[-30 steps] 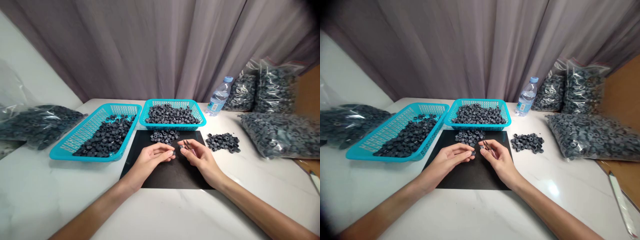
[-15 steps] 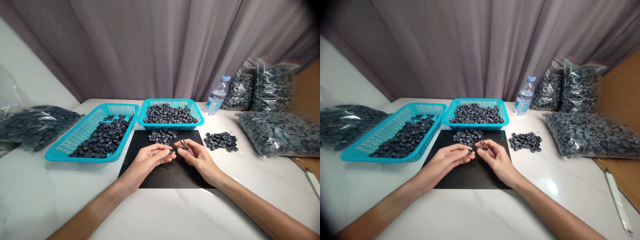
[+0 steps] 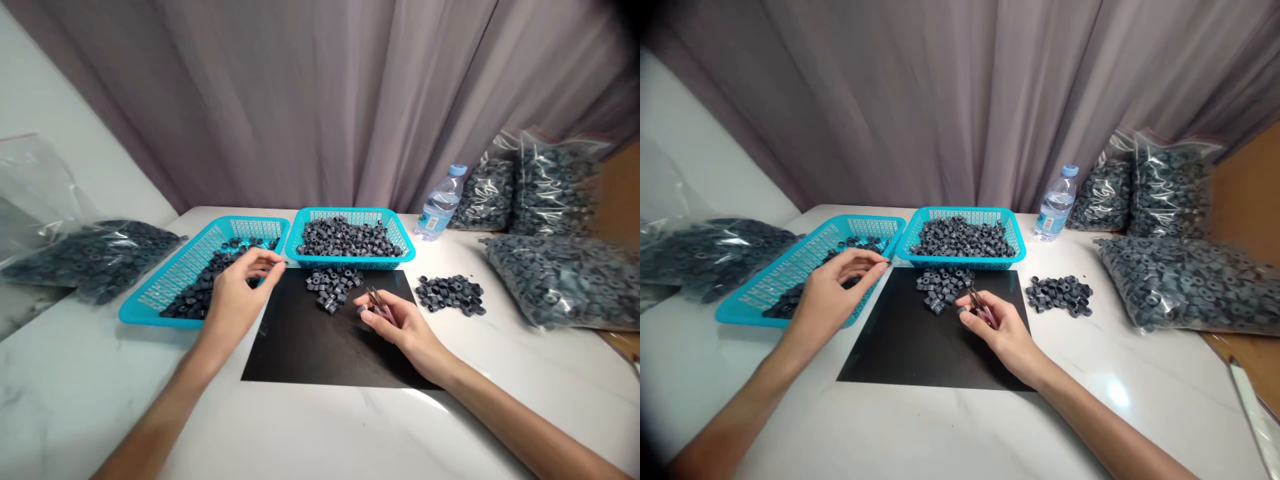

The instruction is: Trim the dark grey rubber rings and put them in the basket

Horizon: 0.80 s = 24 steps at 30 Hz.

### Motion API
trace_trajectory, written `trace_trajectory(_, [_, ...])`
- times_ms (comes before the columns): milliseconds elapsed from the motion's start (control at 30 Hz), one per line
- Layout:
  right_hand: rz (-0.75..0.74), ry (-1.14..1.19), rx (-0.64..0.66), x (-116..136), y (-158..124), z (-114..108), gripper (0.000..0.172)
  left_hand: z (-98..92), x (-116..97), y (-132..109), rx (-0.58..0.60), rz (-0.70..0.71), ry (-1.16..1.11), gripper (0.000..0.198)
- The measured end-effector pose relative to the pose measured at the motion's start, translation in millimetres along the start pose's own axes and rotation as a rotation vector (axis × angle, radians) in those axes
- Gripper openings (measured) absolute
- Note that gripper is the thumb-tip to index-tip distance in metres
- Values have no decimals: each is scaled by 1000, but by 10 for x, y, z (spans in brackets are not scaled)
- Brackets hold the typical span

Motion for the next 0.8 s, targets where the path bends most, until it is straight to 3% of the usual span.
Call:
trace_trajectory(100, [-11,-19,10,-10,1,11,30,-244,223,174,-2,-1,236,16])
trace_trajectory(200, [-14,-12,9,-17,13,29,30,-285,210,171,-67,145,422,22])
trace_trajectory(300, [4,2,1,-18,30,42,31,-88,-33,-56,-81,329,386,17])
trace_trajectory(367, [18,18,3,-15,40,44,33,124,-205,-288,94,369,264,14])
trace_trajectory(467, [31,53,40,-5,43,44,34,408,-357,-614,338,382,87,27])
trace_trajectory(533, [41,90,68,1,40,44,36,519,-386,-743,423,375,-20,28])
trace_trajectory(800, [63,128,24,10,35,41,37,538,-408,-744,373,306,-131,18])
Point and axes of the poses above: each hand's wrist, its own y-axis towards the middle knuckle, its own z-axis out of the palm, x = y × z, the point moved 1 cm from there along y, towards the middle knuckle, and after that the axes turned 1 degree about -x, right-handed, at the moved point
